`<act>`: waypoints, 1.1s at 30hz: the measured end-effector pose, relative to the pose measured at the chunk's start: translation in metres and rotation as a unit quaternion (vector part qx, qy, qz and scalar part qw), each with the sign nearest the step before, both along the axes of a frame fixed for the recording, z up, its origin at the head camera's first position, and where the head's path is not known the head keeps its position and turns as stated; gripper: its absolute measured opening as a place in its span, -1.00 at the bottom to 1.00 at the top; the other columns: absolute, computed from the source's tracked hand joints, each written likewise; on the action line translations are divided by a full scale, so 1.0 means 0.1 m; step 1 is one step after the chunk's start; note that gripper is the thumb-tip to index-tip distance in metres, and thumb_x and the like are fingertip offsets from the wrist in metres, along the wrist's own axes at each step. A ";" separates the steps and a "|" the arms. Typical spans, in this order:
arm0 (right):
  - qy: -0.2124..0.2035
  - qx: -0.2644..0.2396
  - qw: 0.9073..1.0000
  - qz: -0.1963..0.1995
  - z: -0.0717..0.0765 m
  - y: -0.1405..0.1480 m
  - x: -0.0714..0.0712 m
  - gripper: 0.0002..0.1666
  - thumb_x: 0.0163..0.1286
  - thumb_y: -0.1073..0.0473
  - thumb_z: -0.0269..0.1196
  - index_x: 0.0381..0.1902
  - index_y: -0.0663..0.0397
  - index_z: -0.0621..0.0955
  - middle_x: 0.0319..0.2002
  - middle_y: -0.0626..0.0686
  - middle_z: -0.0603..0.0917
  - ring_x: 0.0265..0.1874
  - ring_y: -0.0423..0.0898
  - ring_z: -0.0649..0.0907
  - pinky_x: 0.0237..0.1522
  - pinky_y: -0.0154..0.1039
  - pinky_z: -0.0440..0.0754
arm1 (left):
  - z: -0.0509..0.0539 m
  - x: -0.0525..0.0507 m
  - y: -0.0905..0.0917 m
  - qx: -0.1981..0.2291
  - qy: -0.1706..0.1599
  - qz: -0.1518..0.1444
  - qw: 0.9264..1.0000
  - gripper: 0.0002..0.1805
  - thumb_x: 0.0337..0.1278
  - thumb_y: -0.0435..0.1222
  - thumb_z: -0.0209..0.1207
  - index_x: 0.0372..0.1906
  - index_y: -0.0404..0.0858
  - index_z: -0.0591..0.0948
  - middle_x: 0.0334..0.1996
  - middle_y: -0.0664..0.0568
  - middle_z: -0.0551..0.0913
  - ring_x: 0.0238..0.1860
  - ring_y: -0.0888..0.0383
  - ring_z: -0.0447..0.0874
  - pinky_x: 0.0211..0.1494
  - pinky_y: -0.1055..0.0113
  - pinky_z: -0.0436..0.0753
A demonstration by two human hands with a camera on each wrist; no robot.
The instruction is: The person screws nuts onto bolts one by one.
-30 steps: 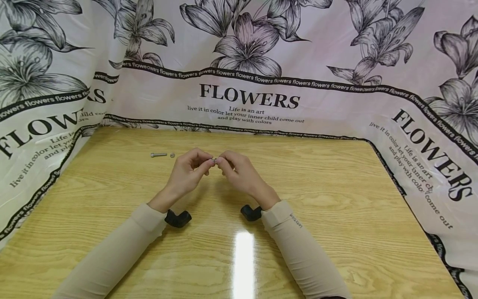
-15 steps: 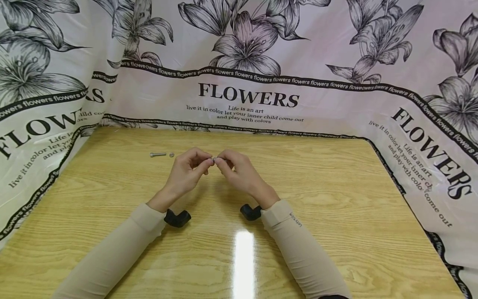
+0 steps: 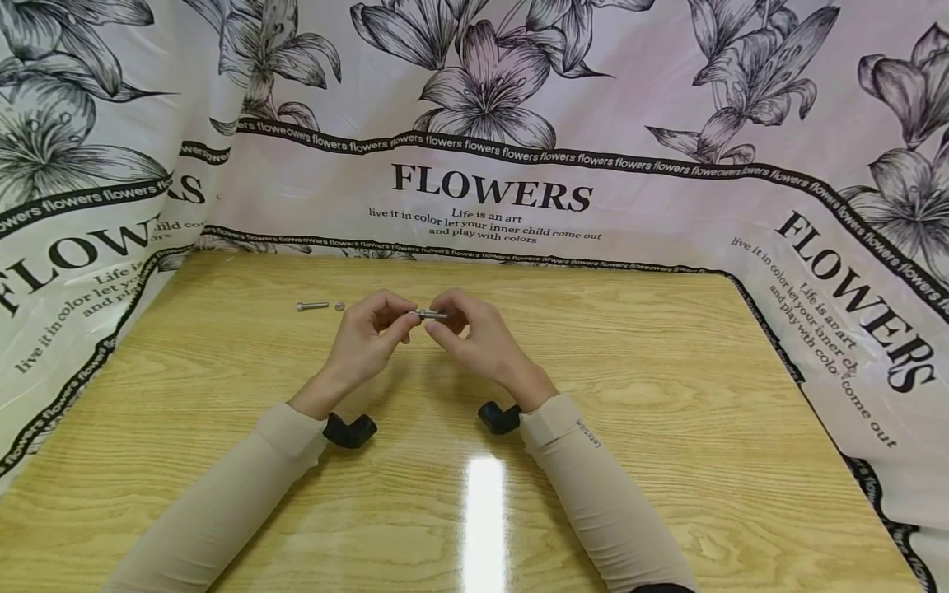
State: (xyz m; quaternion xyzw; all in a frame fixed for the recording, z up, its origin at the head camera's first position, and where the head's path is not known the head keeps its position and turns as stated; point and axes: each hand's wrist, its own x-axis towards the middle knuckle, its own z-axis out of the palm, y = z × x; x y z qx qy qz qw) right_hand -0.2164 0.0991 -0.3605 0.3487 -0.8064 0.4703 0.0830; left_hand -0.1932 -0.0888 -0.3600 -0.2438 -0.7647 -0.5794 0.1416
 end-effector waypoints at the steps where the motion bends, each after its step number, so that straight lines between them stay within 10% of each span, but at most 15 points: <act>1: 0.005 -0.001 1.000 0.000 -0.05 0.01 -0.04 -0.79 0.33 0.33 0.24 -0.11 0.31 0.53 -0.30 0.11 0.64 -0.40 -0.03 0.61 -0.33 -0.09 0.55 | 0.00 0.00 0.00 -0.001 -0.002 0.002 1.000 -0.91 0.21 -0.53 0.15 -0.21 -0.48 0.56 -0.36 -0.26 0.64 -0.50 -0.13 0.56 -0.42 0.27 0.56; 6: 0.018 -0.006 1.000 -0.001 -0.28 0.08 -0.22 -0.79 0.34 0.21 0.26 -0.10 0.12 0.55 -0.31 -0.05 0.64 -0.40 -0.18 0.61 -0.35 -0.22 0.55 | -0.01 -0.02 -0.01 -0.001 -0.006 0.004 1.000 -0.91 0.23 -0.51 0.15 -0.20 -0.47 0.57 -0.36 -0.25 0.64 -0.49 -0.14 0.57 -0.40 0.17 0.58; 19: 0.024 -0.015 1.000 -0.007 -0.28 0.09 -0.24 -0.92 0.34 0.25 0.26 -0.22 0.04 0.58 -0.36 -0.09 0.64 -0.44 -0.18 0.59 -0.36 -0.25 0.54 | -0.28 -0.23 -0.07 0.001 -0.021 0.007 1.000 -0.86 0.25 -0.42 0.17 -0.13 -0.37 0.59 -0.36 -0.11 0.64 -0.49 -0.15 0.54 -0.45 0.36 0.50; 33: 0.031 -0.032 0.999 -0.003 -0.18 0.04 -0.16 -0.95 0.33 0.40 0.21 -0.26 0.24 0.57 -0.46 0.11 0.62 -0.49 -0.09 0.56 -0.44 -0.22 0.50 | -0.28 -0.25 -0.09 -0.058 0.020 -0.002 0.998 -0.74 0.17 -0.34 0.27 -0.05 -0.26 0.54 -0.22 0.01 0.64 -0.39 0.19 0.55 -0.33 0.30 0.54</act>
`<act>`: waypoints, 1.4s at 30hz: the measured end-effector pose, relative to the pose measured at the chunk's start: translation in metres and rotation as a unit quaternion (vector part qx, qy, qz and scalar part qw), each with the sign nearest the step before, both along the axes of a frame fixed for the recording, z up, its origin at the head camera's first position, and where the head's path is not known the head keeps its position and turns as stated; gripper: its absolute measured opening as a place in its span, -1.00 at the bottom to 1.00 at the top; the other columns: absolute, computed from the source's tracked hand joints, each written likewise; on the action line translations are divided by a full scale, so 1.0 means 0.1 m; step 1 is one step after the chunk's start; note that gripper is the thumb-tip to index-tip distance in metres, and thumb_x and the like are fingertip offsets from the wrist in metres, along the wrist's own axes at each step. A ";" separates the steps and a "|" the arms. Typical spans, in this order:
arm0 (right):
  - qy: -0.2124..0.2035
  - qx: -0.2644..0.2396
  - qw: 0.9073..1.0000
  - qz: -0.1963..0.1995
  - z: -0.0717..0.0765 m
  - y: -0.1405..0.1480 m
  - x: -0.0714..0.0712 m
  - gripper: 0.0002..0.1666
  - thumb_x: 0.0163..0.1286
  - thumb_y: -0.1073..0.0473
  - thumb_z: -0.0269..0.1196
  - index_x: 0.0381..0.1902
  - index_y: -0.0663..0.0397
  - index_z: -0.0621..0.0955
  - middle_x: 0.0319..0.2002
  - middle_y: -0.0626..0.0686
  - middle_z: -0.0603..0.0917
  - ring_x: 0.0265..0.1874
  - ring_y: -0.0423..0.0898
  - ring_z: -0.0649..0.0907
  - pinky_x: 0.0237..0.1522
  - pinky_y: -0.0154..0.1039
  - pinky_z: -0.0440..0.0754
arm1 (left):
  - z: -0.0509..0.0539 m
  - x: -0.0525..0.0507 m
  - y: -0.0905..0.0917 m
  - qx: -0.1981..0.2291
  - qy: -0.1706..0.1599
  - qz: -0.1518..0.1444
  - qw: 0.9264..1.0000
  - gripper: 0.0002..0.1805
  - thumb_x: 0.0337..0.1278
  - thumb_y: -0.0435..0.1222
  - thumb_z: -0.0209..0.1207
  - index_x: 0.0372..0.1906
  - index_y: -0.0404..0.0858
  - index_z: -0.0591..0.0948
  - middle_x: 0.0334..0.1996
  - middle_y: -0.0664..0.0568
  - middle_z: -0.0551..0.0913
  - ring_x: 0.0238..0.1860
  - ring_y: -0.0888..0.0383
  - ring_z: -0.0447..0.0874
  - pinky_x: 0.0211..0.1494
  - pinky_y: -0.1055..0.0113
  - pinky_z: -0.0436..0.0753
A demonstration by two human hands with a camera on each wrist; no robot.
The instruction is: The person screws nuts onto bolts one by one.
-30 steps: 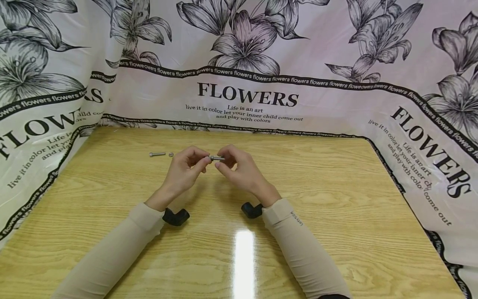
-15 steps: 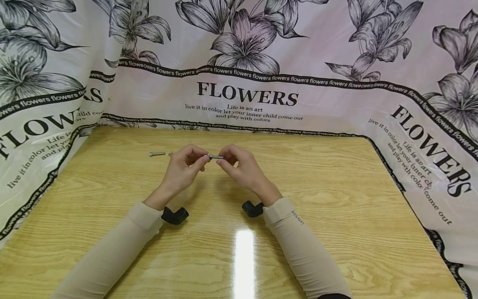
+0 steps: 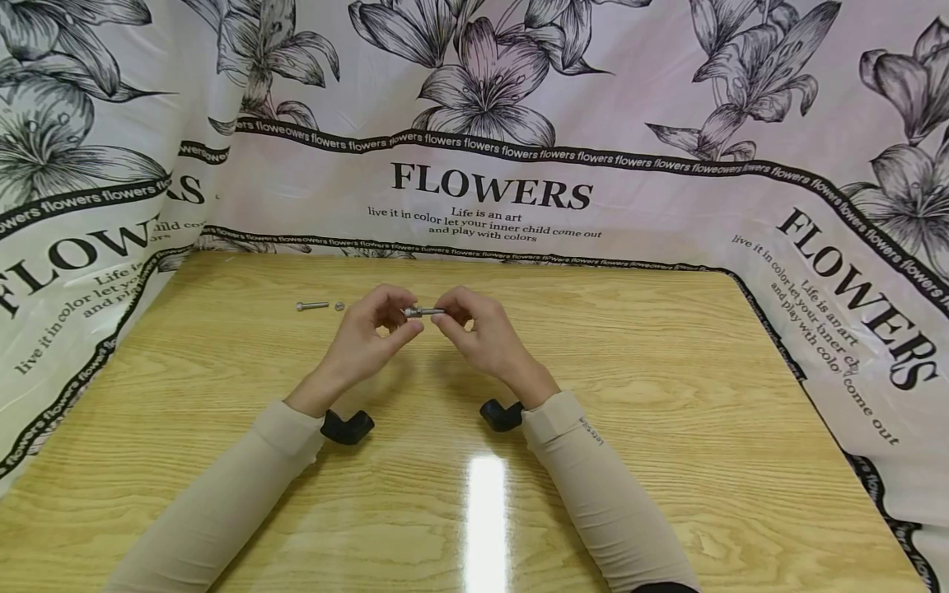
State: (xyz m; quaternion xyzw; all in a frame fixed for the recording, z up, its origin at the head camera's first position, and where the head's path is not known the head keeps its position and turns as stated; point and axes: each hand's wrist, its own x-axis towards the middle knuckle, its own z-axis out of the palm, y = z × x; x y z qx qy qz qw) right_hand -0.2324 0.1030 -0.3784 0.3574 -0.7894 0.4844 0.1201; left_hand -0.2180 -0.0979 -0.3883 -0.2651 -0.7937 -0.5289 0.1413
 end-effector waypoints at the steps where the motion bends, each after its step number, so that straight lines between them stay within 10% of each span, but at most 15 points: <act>1: 0.002 -0.002 1.000 0.004 0.04 -0.01 0.03 -0.95 0.32 0.43 0.21 -0.26 0.27 0.57 -0.46 0.13 0.62 -0.49 -0.07 0.56 -0.44 -0.19 0.51 | 0.00 -0.01 0.00 -0.005 0.008 -0.002 1.000 -0.72 0.16 -0.36 0.28 -0.03 -0.27 0.53 -0.20 0.01 0.64 -0.39 0.20 0.55 -0.33 0.31 0.54; 8: 0.007 -0.001 1.000 0.017 0.22 -0.05 0.17 -0.95 0.30 0.48 0.19 -0.27 0.35 0.56 -0.46 0.14 0.61 -0.50 -0.01 0.57 -0.43 -0.07 0.54 | 0.00 -0.01 0.01 -0.015 0.041 -0.002 0.999 -0.81 0.16 -0.42 0.26 -0.12 -0.28 0.56 -0.24 0.02 0.59 -0.40 0.20 0.50 -0.34 0.22 0.53; 19: 0.001 -0.001 1.000 0.023 0.23 -0.05 0.17 -0.96 0.32 0.47 0.18 -0.27 0.34 0.56 -0.48 0.21 0.60 -0.49 -0.02 0.56 -0.43 -0.11 0.53 | 0.02 0.02 0.00 -0.039 -0.036 0.012 0.999 -0.82 0.35 -0.20 0.11 -0.12 -0.21 0.58 -0.25 0.05 0.57 -0.33 0.16 0.48 -0.26 0.25 0.51; 28: 0.003 0.000 1.000 0.014 0.23 -0.05 0.17 -0.95 0.31 0.48 0.18 -0.27 0.34 0.56 -0.47 0.14 0.61 -0.49 -0.03 0.56 -0.45 -0.19 0.50 | 0.01 -0.01 0.01 -0.019 0.027 -0.013 0.999 -0.80 0.20 -0.47 0.20 -0.10 -0.26 0.53 -0.23 -0.01 0.58 -0.37 0.12 0.51 -0.31 0.20 0.54; 37: 0.000 -0.003 1.000 0.020 0.23 -0.05 0.18 -0.96 0.33 0.47 0.17 -0.27 0.34 0.56 -0.48 0.20 0.61 -0.49 -0.03 0.56 -0.43 -0.17 0.51 | 0.00 0.02 0.00 -0.035 -0.040 -0.002 0.999 -0.81 0.41 -0.22 0.03 -0.15 -0.23 0.59 -0.31 0.02 0.59 -0.34 0.15 0.51 -0.22 0.18 0.54; 42: 0.000 -0.002 1.000 0.015 0.23 -0.05 0.18 -0.96 0.33 0.47 0.18 -0.27 0.34 0.56 -0.46 0.18 0.61 -0.47 -0.05 0.57 -0.41 -0.15 0.53 | 0.00 0.02 0.00 -0.032 -0.025 0.001 0.999 -0.79 0.29 -0.27 0.17 -0.04 -0.25 0.53 -0.21 0.02 0.59 -0.32 0.16 0.51 -0.27 0.22 0.55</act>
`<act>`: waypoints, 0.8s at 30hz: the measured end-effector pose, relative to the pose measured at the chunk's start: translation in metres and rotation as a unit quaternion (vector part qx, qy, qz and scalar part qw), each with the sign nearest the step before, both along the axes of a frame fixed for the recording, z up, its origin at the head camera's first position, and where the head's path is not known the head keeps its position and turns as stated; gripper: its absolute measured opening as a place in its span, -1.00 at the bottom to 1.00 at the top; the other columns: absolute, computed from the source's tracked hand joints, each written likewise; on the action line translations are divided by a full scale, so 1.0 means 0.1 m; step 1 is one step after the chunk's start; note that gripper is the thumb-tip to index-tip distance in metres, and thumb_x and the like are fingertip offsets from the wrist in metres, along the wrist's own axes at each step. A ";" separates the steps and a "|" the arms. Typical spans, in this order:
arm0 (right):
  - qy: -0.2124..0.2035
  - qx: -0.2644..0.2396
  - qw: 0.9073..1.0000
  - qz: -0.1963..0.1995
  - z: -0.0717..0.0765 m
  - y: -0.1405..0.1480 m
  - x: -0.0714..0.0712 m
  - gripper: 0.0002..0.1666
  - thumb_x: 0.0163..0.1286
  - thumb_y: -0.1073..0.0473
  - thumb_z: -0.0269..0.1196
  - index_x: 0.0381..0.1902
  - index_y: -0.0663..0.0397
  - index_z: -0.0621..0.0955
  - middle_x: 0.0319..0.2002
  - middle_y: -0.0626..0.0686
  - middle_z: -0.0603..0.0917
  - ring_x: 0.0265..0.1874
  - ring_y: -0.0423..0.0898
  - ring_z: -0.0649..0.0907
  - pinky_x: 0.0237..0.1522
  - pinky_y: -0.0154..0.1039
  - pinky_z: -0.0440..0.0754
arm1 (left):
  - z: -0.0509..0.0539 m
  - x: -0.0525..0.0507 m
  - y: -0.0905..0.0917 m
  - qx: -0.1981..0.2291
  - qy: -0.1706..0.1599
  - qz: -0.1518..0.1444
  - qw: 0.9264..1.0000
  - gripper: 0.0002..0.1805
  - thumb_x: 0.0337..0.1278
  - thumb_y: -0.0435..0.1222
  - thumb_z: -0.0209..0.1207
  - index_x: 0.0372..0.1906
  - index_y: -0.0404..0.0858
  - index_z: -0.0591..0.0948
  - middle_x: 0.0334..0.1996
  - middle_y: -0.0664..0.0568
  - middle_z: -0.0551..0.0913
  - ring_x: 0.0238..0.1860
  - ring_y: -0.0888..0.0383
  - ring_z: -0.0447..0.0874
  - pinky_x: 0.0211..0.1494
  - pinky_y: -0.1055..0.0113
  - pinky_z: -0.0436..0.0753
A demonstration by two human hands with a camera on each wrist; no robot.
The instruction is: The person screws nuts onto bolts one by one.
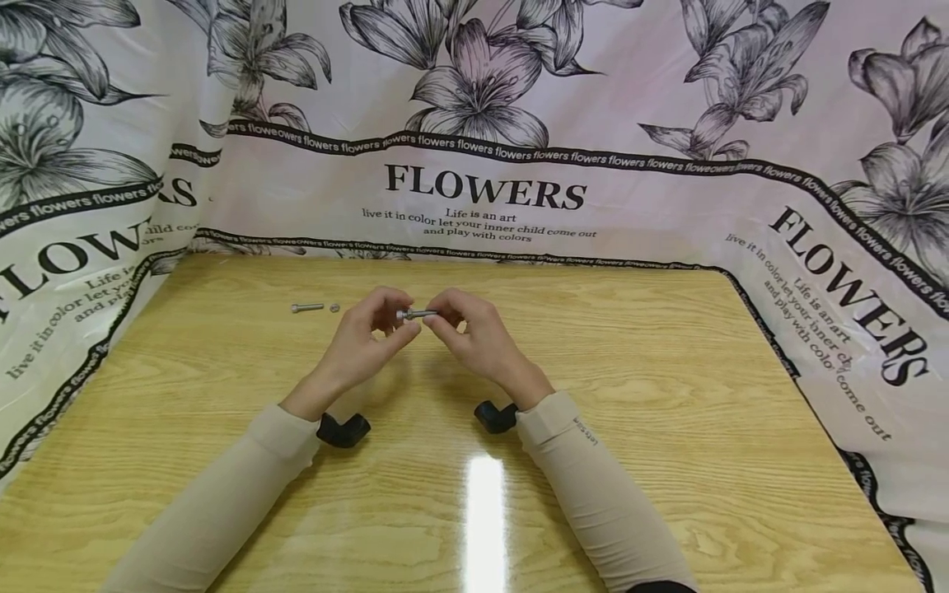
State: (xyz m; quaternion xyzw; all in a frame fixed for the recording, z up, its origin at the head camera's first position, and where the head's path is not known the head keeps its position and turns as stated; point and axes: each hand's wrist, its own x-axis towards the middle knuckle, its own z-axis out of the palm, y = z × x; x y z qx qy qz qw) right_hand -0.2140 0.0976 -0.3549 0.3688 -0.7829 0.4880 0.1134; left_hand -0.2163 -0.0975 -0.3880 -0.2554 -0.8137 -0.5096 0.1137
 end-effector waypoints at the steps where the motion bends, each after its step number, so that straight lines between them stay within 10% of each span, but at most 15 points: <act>1: 0.000 0.000 1.000 0.002 0.00 0.00 0.00 -0.96 0.32 0.47 0.18 -0.27 0.34 0.56 -0.46 0.19 0.62 -0.47 -0.04 0.57 -0.41 -0.15 0.52 | -0.01 0.00 0.00 0.002 0.010 -0.001 1.000 -0.78 0.26 -0.31 0.19 -0.04 -0.25 0.51 -0.21 0.02 0.58 -0.33 0.16 0.51 -0.28 0.23 0.55; 6: 0.001 -0.002 1.000 0.003 -0.01 -0.01 0.00 -0.97 0.34 0.44 0.18 -0.28 0.36 0.56 -0.48 0.20 0.60 -0.49 -0.02 0.55 -0.42 -0.12 0.51 | -0.02 -0.01 0.00 0.013 0.038 -0.013 0.999 -0.86 0.25 -0.41 0.18 -0.14 -0.23 0.50 -0.32 0.04 0.57 -0.37 0.15 0.49 -0.31 0.28 0.51; 16: 0.004 -0.002 1.000 0.005 0.00 -0.01 0.00 -0.96 0.35 0.43 0.17 -0.27 0.36 0.55 -0.48 0.20 0.61 -0.49 -0.06 0.56 -0.43 -0.21 0.50 | 0.02 0.02 -0.01 0.006 -0.024 -0.002 1.000 -0.83 0.33 -0.19 0.13 -0.10 -0.18 0.55 -0.30 0.06 0.59 -0.32 0.17 0.51 -0.23 0.20 0.54; 24: 0.007 -0.005 1.000 0.003 0.01 0.00 0.01 -0.97 0.32 0.45 0.19 -0.28 0.37 0.55 -0.48 0.15 0.61 -0.49 -0.06 0.55 -0.44 -0.18 0.49 | 0.02 0.02 0.02 0.007 0.019 -0.007 1.000 -0.76 0.21 -0.39 0.22 -0.04 -0.23 0.49 -0.22 0.01 0.58 -0.33 0.18 0.51 -0.30 0.25 0.54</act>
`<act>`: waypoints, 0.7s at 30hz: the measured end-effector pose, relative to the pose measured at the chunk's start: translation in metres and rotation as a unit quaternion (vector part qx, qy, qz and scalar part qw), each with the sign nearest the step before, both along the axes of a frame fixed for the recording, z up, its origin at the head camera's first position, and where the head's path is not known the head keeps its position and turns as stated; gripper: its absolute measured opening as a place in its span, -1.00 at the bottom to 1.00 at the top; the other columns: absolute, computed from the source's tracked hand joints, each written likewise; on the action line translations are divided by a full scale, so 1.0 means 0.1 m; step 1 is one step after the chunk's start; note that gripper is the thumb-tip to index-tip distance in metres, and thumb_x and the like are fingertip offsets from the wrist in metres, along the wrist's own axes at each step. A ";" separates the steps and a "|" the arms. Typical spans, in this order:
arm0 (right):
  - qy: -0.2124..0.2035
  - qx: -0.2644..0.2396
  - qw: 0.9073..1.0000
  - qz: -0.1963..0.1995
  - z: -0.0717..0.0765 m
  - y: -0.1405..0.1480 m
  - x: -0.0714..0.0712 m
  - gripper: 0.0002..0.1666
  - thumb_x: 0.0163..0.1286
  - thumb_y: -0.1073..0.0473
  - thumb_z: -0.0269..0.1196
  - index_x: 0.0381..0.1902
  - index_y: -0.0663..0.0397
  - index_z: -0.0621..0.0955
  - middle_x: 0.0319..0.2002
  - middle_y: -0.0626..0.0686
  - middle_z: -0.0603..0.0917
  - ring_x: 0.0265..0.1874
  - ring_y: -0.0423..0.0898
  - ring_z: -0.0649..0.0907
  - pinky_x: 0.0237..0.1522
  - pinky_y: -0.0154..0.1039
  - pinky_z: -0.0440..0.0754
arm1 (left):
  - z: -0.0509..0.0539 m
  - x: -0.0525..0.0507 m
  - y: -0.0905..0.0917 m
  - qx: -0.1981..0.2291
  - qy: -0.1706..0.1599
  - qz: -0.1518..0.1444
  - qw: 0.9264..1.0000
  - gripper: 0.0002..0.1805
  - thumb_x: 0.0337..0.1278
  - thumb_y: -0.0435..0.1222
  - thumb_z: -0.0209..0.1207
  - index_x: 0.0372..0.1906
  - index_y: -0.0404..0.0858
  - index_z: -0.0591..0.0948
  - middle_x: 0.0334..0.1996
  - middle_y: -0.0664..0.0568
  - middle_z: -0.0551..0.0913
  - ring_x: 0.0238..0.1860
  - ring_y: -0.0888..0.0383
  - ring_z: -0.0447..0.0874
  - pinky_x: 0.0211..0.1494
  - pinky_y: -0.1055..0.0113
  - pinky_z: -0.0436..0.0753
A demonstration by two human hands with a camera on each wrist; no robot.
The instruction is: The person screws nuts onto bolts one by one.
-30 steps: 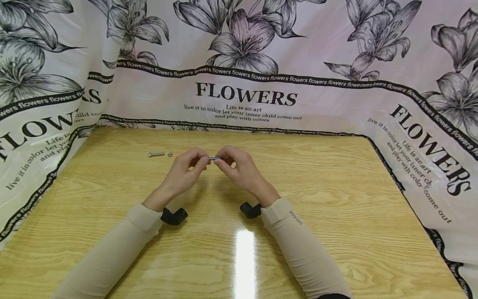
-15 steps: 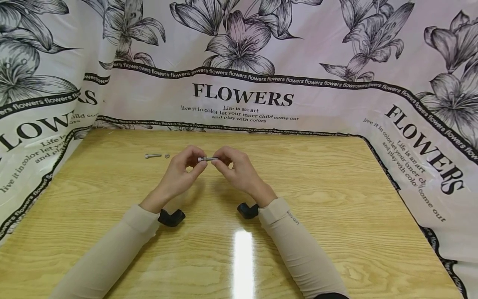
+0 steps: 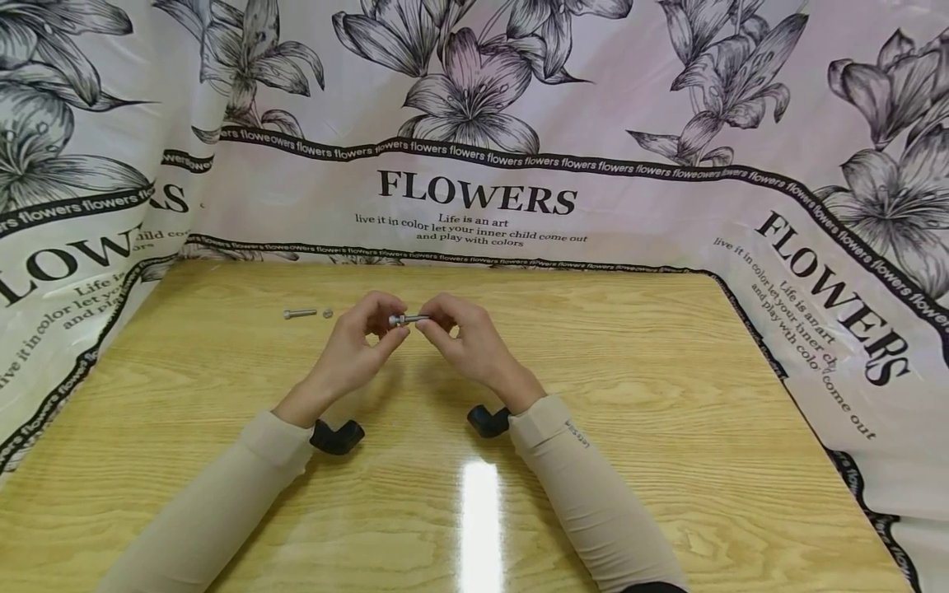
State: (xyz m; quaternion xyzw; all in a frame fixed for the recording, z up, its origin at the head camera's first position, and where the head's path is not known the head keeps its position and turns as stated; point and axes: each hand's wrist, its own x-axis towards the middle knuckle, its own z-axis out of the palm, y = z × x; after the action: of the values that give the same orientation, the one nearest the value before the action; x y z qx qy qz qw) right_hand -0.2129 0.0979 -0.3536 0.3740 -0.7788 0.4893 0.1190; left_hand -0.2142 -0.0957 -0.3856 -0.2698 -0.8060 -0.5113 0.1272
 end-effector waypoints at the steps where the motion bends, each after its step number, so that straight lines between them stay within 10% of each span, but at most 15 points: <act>1: 0.000 0.000 1.000 0.001 -0.01 0.00 -0.01 -0.97 0.32 0.45 0.19 -0.27 0.37 0.55 -0.47 0.14 0.61 -0.49 -0.06 0.56 -0.44 -0.19 0.49 | 0.00 0.00 0.00 0.001 0.002 0.000 1.000 -0.79 0.23 -0.39 0.20 -0.07 -0.23 0.50 -0.25 0.03 0.58 -0.34 0.18 0.50 -0.30 0.26 0.53; 12: -0.001 -0.001 1.000 0.002 0.01 0.00 0.01 -0.96 0.33 0.47 0.17 -0.27 0.37 0.56 -0.49 0.21 0.61 -0.51 -0.04 0.56 -0.45 -0.21 0.48 | 0.00 0.01 -0.01 -0.015 -0.051 0.005 0.999 -0.77 0.39 -0.12 0.05 -0.10 -0.19 0.57 -0.32 0.05 0.59 -0.32 0.17 0.55 -0.22 0.22 0.56; 21: -0.008 0.004 1.000 -0.006 0.01 0.00 0.00 -0.96 0.33 0.46 0.17 -0.27 0.35 0.56 -0.49 0.23 0.61 -0.50 -0.05 0.55 -0.45 -0.28 0.46 | -0.03 -0.02 0.00 0.026 0.026 -0.013 0.999 -0.82 0.28 -0.35 0.16 -0.06 -0.25 0.51 -0.20 -0.01 0.58 -0.40 0.14 0.50 -0.32 0.27 0.51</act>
State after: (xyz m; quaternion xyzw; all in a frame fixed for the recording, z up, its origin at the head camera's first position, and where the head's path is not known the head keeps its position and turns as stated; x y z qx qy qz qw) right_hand -0.2124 0.0982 -0.3522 0.3664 -0.7838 0.4883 0.1140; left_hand -0.2158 -0.0955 -0.3885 -0.2897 -0.7854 -0.5264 0.1486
